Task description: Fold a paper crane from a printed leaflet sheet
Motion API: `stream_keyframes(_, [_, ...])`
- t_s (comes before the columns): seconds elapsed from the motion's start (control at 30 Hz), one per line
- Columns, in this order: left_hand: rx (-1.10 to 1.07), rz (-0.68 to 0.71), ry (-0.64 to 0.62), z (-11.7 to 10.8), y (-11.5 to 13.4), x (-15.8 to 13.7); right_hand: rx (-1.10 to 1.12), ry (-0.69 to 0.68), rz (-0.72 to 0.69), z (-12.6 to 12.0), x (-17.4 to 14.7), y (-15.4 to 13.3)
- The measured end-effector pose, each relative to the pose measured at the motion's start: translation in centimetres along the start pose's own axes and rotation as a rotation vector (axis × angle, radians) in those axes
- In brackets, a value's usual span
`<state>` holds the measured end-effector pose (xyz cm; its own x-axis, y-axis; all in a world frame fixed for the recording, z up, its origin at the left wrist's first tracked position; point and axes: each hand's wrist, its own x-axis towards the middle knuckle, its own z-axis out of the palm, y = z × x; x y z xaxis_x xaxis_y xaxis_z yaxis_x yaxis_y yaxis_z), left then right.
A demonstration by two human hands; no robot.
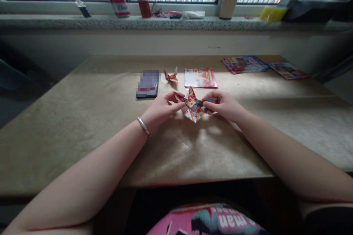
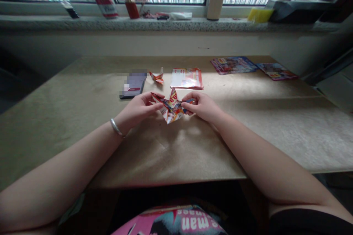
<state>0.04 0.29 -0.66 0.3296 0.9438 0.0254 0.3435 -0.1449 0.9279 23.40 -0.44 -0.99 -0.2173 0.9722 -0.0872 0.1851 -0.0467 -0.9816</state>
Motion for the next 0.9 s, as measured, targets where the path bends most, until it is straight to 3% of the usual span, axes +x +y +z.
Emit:
stream_keyframes(0.23, [-0.06, 0.05, -0.082, 1.1, 0.0, 0.0, 0.006, -0.011, 0.071, 0.9, -0.4, -0.5])
stream_keyframes(0.53, [-0.06, 0.031, -0.066, 1.1, 0.1, -0.1, -0.129, -0.103, -0.019, 0.8, -0.7, -0.6])
stream_keyframes(0.8, [-0.145, 0.039, -0.164, 1.1, -0.1, 0.0, -0.146, -0.044, -0.008, 1.3, -0.6, -0.2])
stream_keyframes(0.9, [-0.105, 0.032, -0.115, 1.1, -0.1, 0.0, -0.123, -0.053, 0.007, 1.3, -0.6, -0.2])
